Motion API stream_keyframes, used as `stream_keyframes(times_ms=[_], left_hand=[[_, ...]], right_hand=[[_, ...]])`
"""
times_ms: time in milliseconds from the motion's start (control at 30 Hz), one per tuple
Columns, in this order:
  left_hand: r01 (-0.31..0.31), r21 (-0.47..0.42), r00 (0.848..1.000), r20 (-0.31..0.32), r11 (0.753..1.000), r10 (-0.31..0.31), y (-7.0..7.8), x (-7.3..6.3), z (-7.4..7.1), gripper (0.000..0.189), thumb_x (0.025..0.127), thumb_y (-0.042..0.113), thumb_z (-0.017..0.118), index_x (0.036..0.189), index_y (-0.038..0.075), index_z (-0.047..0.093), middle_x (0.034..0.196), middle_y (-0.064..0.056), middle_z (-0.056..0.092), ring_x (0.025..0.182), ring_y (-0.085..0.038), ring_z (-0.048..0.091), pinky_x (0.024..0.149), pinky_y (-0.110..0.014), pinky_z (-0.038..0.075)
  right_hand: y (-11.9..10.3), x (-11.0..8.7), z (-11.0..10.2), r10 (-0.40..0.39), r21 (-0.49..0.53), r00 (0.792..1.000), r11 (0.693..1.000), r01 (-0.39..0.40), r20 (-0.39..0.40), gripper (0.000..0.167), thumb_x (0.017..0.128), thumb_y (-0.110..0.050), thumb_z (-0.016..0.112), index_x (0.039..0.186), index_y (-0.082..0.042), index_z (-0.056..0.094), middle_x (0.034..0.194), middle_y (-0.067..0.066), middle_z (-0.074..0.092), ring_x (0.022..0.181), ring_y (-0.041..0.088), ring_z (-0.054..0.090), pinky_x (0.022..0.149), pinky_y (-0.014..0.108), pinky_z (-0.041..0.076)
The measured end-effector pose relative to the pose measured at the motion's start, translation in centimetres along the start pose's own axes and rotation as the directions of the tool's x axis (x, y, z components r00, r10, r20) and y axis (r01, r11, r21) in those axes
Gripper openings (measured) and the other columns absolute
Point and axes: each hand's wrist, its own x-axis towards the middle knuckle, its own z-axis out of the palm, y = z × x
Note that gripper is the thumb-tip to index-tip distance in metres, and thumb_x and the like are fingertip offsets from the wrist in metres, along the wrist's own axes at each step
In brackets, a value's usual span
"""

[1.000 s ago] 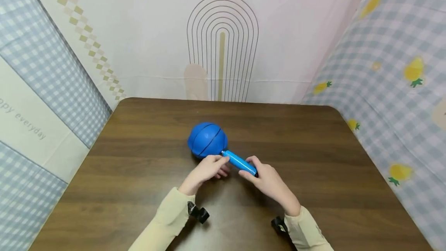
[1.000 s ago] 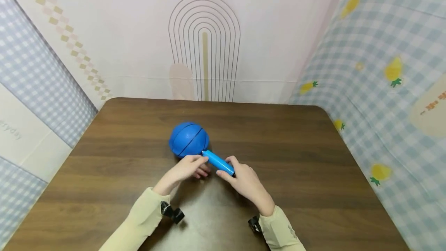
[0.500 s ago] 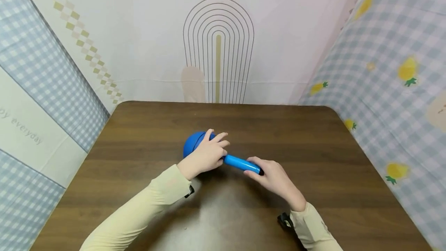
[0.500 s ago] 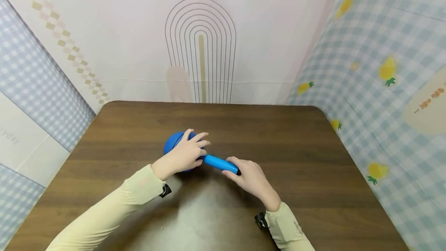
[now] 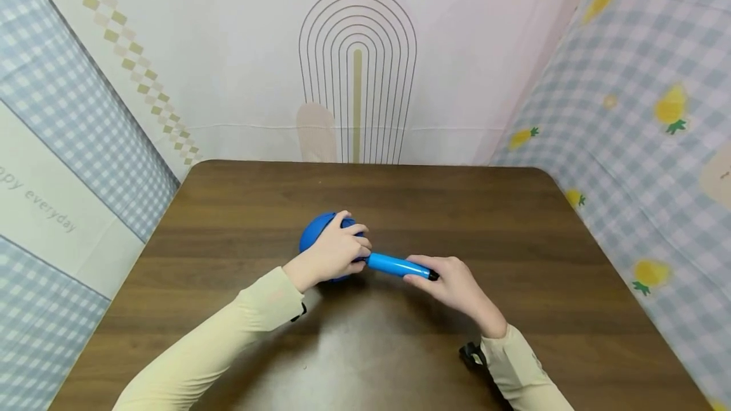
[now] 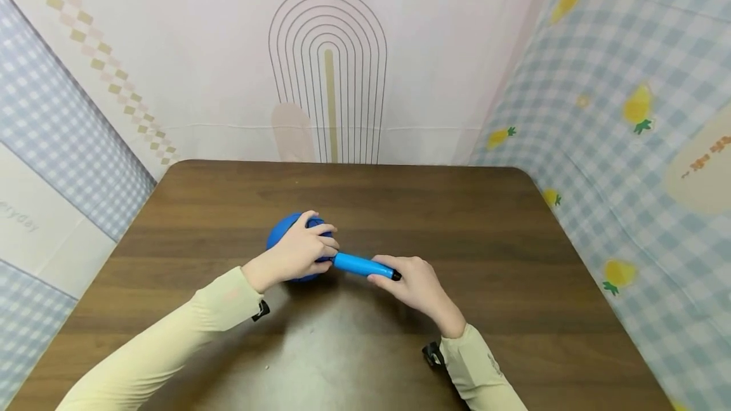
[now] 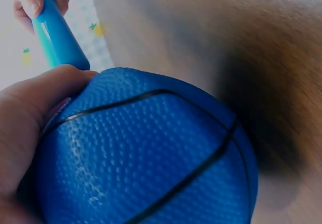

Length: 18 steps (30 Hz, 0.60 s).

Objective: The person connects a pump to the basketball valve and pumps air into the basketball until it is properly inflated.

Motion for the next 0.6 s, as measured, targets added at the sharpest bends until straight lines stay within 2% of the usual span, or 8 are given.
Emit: stream_keyframes(times_ms=[333,600], left_hand=[[-0.035,-0.049,0.997,-0.076,0.998,0.031,-0.1,-0.6,0.5,0.020,0.087,0.033,0.070,0.104,0.024,0.075,0.103,0.013,0.074,0.118,-0.016,0.058,0.106,-0.054,0.036],[-0.084,-0.063,0.990,-0.117,0.994,0.076,0.3,-0.3,0.5,0.018,0.089,0.033,0.068,0.102,0.025,0.076,0.101,0.014,0.074,0.119,-0.016,0.058,0.106,-0.054,0.038]], right_hand=[[0.3,-0.3,-0.4,0.009,0.017,1.000,1.000,-0.009,0.022,0.031,0.084,-0.037,0.073,0.111,-0.021,0.072,0.067,-0.013,0.058,0.051,-0.003,0.041,0.049,0.017,0.037],[0.8,-1.3,-1.2,0.007,0.043,1.000,0.999,-0.008,0.026,0.030,0.085,-0.033,0.073,0.111,-0.019,0.072,0.069,-0.012,0.060,0.053,-0.004,0.041,0.049,0.017,0.036]])
